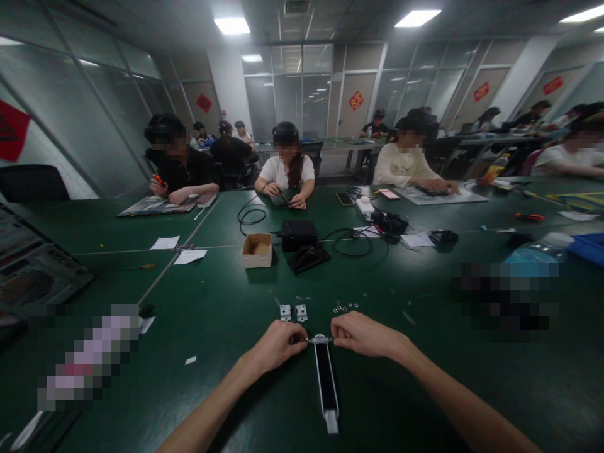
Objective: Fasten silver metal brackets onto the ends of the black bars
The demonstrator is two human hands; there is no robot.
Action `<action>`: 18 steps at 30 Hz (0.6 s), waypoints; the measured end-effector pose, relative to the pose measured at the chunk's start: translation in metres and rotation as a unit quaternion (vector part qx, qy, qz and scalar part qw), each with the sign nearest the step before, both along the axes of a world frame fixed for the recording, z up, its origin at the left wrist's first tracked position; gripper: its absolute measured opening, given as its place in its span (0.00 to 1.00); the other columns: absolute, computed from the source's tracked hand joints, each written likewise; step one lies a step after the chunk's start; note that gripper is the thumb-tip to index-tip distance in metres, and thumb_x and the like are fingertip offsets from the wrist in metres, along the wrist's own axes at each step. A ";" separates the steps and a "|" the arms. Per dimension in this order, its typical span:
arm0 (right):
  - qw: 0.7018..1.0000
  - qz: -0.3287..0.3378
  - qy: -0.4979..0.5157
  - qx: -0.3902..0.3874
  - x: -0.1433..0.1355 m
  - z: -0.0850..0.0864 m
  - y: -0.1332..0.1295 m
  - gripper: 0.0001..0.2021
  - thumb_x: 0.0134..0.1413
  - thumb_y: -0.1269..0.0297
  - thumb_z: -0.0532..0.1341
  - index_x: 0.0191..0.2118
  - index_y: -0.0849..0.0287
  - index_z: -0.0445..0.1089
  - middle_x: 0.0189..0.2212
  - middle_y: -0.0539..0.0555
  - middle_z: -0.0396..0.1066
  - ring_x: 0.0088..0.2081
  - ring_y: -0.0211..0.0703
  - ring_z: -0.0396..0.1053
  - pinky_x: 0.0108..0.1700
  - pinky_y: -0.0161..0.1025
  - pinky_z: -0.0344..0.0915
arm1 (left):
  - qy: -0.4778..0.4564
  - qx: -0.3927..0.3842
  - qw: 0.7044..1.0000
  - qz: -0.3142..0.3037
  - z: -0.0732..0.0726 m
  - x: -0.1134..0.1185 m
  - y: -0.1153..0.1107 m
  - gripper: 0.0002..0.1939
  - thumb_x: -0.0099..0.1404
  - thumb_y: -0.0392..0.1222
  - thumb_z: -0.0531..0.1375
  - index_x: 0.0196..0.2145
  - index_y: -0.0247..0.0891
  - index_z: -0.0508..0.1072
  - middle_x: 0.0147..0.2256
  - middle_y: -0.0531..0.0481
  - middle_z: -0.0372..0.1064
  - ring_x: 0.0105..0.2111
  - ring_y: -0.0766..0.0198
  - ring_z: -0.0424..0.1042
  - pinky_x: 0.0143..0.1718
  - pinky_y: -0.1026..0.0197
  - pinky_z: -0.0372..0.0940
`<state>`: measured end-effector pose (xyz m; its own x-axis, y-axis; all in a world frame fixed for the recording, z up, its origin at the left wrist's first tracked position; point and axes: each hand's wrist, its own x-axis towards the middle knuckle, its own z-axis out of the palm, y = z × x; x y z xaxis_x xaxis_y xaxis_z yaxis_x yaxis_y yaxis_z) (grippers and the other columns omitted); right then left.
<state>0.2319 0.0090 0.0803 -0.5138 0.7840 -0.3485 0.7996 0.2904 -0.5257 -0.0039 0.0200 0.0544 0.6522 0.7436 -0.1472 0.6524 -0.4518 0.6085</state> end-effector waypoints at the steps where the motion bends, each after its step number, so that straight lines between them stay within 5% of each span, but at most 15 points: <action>1: 1.000 0.004 0.000 0.004 0.000 -0.001 0.000 0.05 0.56 0.65 0.58 0.37 0.59 0.70 0.32 0.51 0.71 0.33 0.39 0.68 0.32 0.34 0.59 | 0.000 0.001 1.000 0.000 0.001 0.000 0.000 0.07 0.63 0.38 0.59 0.38 0.38 0.76 0.33 0.53 0.73 0.31 0.65 0.70 0.33 0.67 0.60; 18: 1.000 0.020 0.003 0.012 0.000 -0.005 0.001 0.05 0.56 0.66 0.58 0.36 0.60 0.70 0.31 0.51 0.70 0.32 0.38 0.67 0.32 0.33 0.58 | 0.013 0.055 0.998 -0.011 -0.005 0.002 -0.001 0.06 0.63 0.38 0.60 0.38 0.39 0.75 0.34 0.52 0.73 0.32 0.64 0.70 0.34 0.66 0.61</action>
<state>0.2324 0.0104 0.0754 -0.5459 0.7715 -0.3267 0.7847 0.3342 -0.5221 -0.0020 0.0187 0.0497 0.6655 0.7418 -0.0828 0.6564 -0.5289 0.5379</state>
